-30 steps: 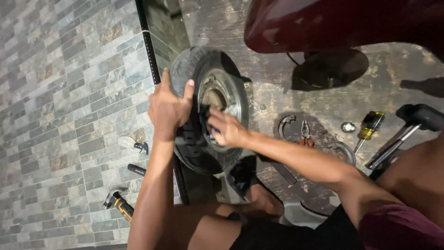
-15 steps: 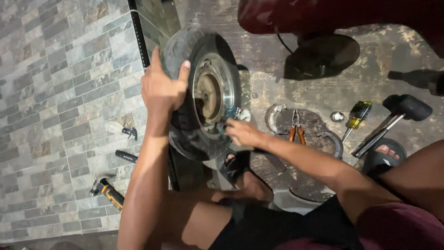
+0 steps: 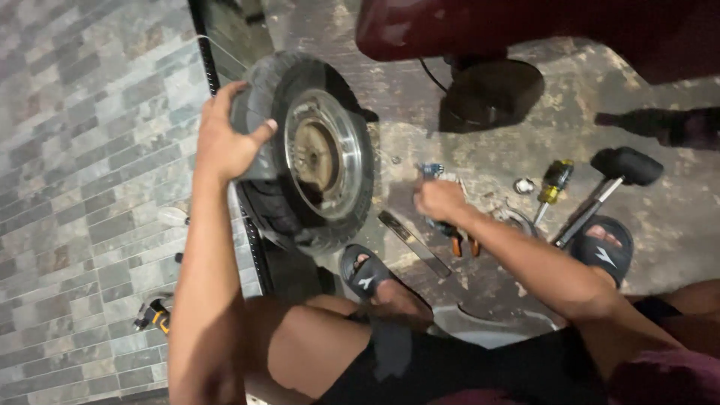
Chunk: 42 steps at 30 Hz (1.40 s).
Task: Cleaning the inner rim and hub of a motorcycle wheel using a cloth and a small tool
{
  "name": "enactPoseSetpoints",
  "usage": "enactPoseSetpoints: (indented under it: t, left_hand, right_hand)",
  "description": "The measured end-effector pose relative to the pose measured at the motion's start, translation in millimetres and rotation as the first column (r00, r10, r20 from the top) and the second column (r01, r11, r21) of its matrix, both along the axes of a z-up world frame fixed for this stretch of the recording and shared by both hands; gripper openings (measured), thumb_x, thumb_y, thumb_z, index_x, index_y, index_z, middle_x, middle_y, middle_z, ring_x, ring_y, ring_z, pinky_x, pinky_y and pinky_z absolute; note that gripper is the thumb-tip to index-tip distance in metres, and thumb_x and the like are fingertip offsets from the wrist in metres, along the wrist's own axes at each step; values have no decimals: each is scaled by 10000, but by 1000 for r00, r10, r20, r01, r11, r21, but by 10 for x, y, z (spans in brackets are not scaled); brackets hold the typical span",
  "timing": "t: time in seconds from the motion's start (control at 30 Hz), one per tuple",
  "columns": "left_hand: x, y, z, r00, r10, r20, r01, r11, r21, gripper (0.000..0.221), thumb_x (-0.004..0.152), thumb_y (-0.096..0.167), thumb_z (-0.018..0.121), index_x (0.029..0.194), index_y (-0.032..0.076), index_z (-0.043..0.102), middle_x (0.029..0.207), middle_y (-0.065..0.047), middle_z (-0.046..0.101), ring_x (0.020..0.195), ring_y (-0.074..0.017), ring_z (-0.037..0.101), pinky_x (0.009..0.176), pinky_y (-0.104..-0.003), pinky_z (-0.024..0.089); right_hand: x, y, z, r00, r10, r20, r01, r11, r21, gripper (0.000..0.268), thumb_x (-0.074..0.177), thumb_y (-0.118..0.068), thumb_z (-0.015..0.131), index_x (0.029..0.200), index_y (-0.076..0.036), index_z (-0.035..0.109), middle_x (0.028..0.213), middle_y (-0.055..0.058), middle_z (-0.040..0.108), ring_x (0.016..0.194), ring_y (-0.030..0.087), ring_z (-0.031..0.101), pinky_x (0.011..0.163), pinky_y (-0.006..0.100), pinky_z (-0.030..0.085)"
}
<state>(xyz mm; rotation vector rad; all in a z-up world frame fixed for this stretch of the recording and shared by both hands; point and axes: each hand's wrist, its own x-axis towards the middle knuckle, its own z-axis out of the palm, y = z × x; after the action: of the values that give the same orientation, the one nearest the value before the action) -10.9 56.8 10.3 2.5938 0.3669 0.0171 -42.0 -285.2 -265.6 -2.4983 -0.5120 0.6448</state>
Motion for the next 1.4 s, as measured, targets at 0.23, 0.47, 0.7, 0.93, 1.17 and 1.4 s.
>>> enactPoseSetpoints:
  t: [0.23,0.47,0.7,0.93,1.17,1.4]
  left_hand:
    - [-6,-106,56,981,-158,114,144,982,121,671,838,233,791,1444,96,539,1342,-230,531,1206,-418,556,1013,-500,448]
    - [-97,-268,99,992,-107,65,98,987,127,691,818,260,777,1456,146,539,1384,-235,499,1226,-443,553,999,-564,466]
    - [-114,-214,49,980,-159,116,138,975,172,665,858,271,788,1457,129,536,1365,-225,507,1211,-409,566,993,-496,468]
    - [-106,-206,5,982,-167,91,147,969,200,675,869,298,771,1477,167,510,1400,-249,479,1213,-438,563,969,-524,484]
    - [-129,-295,0,964,-214,157,178,960,216,654,876,284,759,1470,161,512,1395,-250,480,1187,-449,574,933,-514,501]
    - [-79,-266,-62,951,-230,205,193,963,188,633,914,247,744,1480,109,495,1410,-215,477,1245,-401,541,1014,-466,465]
  right_hand:
    - [-1001,148,-916,908,418,29,-386,862,-328,437,919,-546,600,694,-174,642,603,-30,566,465,138,488,422,332,389]
    - [-939,48,-994,934,344,97,-318,923,-219,393,852,-458,723,649,-127,658,563,9,585,444,202,504,442,380,430]
    - [139,-153,-67,971,22,-237,-103,937,-334,359,981,-476,690,902,-128,654,647,-53,528,442,59,460,353,219,368]
    - [447,-649,-575,953,-266,143,297,912,-283,464,894,-465,715,842,-5,755,782,162,734,647,324,670,625,417,525]
    - [398,150,-304,925,-112,364,53,984,168,119,870,-126,661,933,-25,647,920,177,673,537,213,554,381,296,482]
    - [461,1025,-124,933,-40,357,-153,854,497,343,866,14,616,1207,-27,604,1091,127,647,922,288,629,875,449,534]
